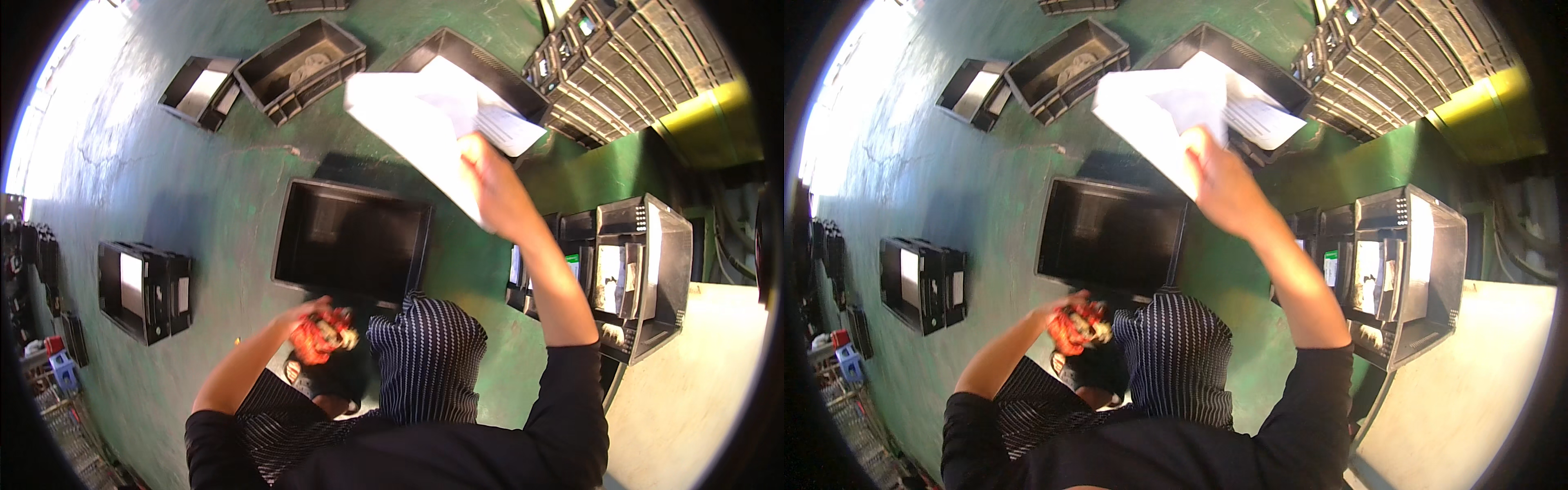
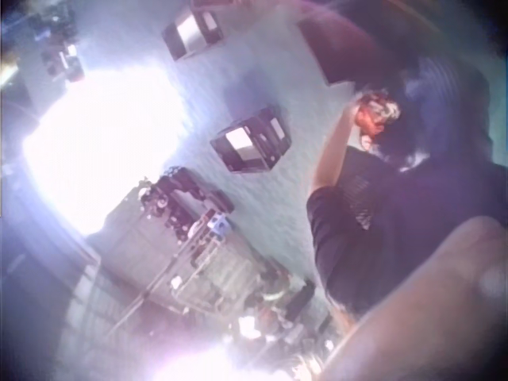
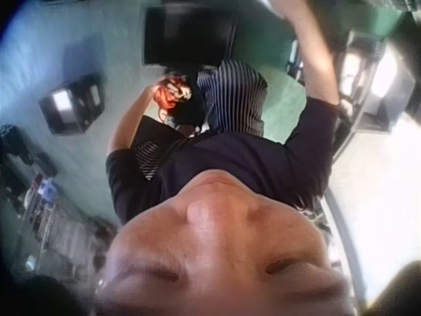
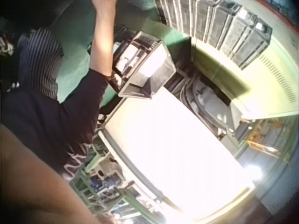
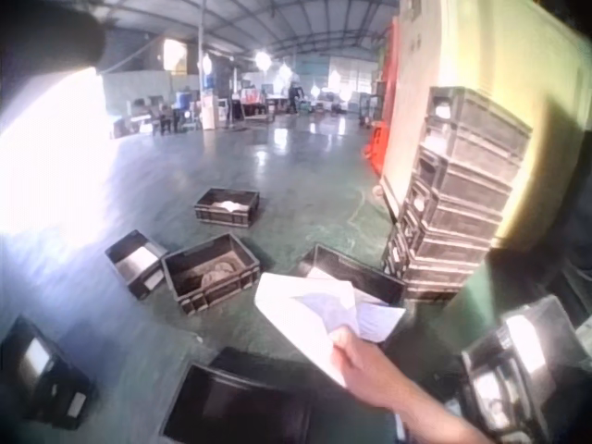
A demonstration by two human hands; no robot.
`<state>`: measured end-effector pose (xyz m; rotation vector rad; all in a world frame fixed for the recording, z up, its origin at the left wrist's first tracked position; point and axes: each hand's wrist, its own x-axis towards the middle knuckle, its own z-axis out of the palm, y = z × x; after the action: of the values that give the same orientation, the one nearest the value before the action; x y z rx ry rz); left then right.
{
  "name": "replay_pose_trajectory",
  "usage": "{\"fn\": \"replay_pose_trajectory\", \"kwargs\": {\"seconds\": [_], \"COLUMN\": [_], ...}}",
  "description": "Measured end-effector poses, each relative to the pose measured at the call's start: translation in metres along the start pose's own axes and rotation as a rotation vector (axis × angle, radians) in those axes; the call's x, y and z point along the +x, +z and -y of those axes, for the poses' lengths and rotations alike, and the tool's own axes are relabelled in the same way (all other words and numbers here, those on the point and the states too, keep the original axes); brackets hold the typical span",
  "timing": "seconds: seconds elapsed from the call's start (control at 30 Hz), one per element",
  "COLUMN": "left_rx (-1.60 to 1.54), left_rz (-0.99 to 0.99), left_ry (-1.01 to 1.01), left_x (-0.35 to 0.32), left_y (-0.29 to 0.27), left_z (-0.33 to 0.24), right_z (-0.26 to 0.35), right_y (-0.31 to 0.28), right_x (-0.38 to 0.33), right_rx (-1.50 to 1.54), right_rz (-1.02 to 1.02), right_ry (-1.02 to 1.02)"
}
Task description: The person cleans black plastic crates using a red cloth. The person wipes the inside and outside of several crates and places white paper liners inside them before stacking them.
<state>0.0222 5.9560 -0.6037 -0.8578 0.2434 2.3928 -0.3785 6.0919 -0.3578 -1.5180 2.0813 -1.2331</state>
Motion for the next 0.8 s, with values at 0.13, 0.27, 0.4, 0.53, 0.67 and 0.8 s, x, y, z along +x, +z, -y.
{"fn": "replay_pose_trajectory", "kwargs": {"seconds": [0.13, 0.27, 0.4, 0.53, 0.67, 0.8], "left_rx": [0.595, 0.719, 1.02, 0.854, 0.656, 0.86], "left_rz": [0.051, -0.007, -0.061, -0.207, -0.225, -0.251], "left_ry": [0.212, 0.189, 0.082, 0.06, 0.069, 0.19], "left_x": [0.018, -0.002, -0.064, -0.12, -0.154, -0.164], "left_y": [0.04, 0.04, 0.101, 0.129, 0.159, 0.147], "left_z": [-0.023, -0.018, -0.035, -0.031, -0.032, -0.023], "right_z": [0.0, -0.051, -0.114, -0.11, -0.117, -0.106], "right_y": [0.017, 0.044, 0.095, 0.132, 0.15, 0.173], "right_x": [-0.03, -0.052, -0.095, -0.1, -0.113, -0.114], "right_rx": [0.399, 0.625, 0.018, -0.129, -0.245, -0.255], "right_rz": [-0.019, -0.299, -0.254, -0.277, -0.255, -0.235], "right_ry": [0.224, 0.462, 0.653, 0.7, 0.609, 0.59]}}
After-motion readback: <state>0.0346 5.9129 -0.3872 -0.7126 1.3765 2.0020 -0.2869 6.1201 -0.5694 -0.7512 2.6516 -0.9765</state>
